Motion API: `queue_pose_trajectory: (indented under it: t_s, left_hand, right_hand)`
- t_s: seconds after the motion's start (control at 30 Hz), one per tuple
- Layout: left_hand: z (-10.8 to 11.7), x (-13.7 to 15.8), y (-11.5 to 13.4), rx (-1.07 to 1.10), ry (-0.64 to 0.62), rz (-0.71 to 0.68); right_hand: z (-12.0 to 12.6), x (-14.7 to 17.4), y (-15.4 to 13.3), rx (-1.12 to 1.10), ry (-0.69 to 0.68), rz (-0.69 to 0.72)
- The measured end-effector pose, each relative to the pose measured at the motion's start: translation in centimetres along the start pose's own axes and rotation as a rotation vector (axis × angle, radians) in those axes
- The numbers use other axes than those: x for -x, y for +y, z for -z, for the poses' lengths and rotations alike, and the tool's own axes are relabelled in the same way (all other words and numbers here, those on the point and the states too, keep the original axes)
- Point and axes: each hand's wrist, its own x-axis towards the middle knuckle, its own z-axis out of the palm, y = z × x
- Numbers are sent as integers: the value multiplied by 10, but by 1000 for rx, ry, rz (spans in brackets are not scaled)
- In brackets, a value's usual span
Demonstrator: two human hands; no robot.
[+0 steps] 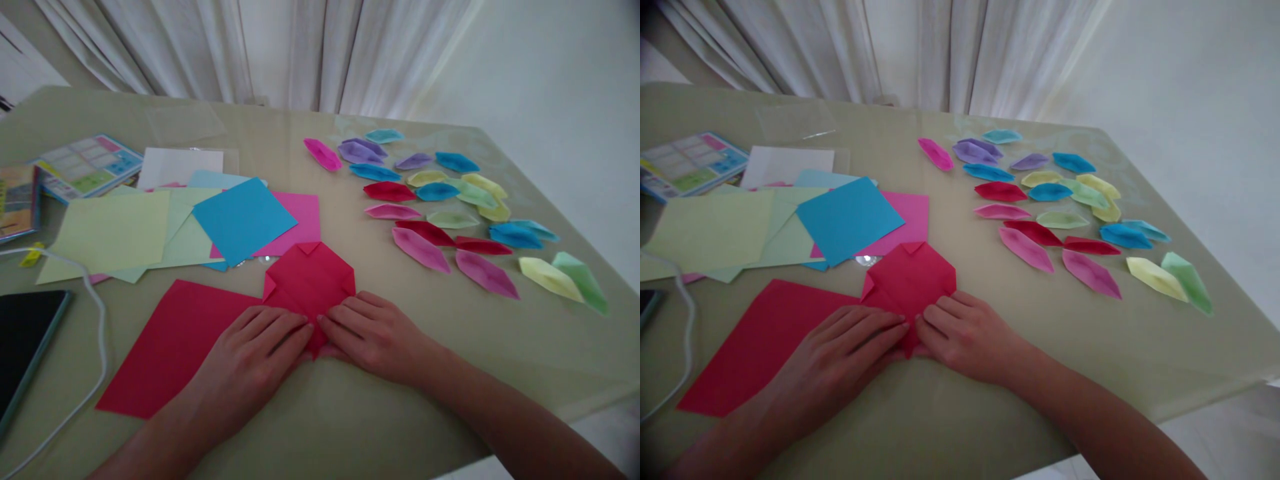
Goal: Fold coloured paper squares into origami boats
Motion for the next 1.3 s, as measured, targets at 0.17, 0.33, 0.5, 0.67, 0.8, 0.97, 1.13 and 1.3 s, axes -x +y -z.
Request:
queue_pose_trajectory:
  t_s: [0.17, 0.33, 0.5, 0.67, 0.8, 0.97, 1.13, 1.3]
  left_hand:
    - [-1, 0, 1, 14, -7, 44]
    - [1, -4, 1, -16, 43, 57]
    - [4, -4, -2, 21, 9, 12]
    - [3, -5, -1, -1, 14, 23]
    - [0, -7, 1, 60, 55, 102]
    - [-3, -9, 3, 80, 92, 137]
    - [-3, -5, 2, 84, 66, 135]
    - [4, -3, 3, 26, 33, -8]
  right_hand:
    - [1, -1, -1, -51, -8, -16]
    - [0, 0, -2, -37, 6, -5]
    - [1, 0, -1, -3, 31, -3]
    - [3, -1, 2, -41, 17, 81]
    - [6, 1, 5, -118, 8, 113]
    - [10, 5, 11, -127, -4, 134]
    - [9, 5, 11, -119, -8, 136]
    - [8, 4, 11, -147, -17, 121]
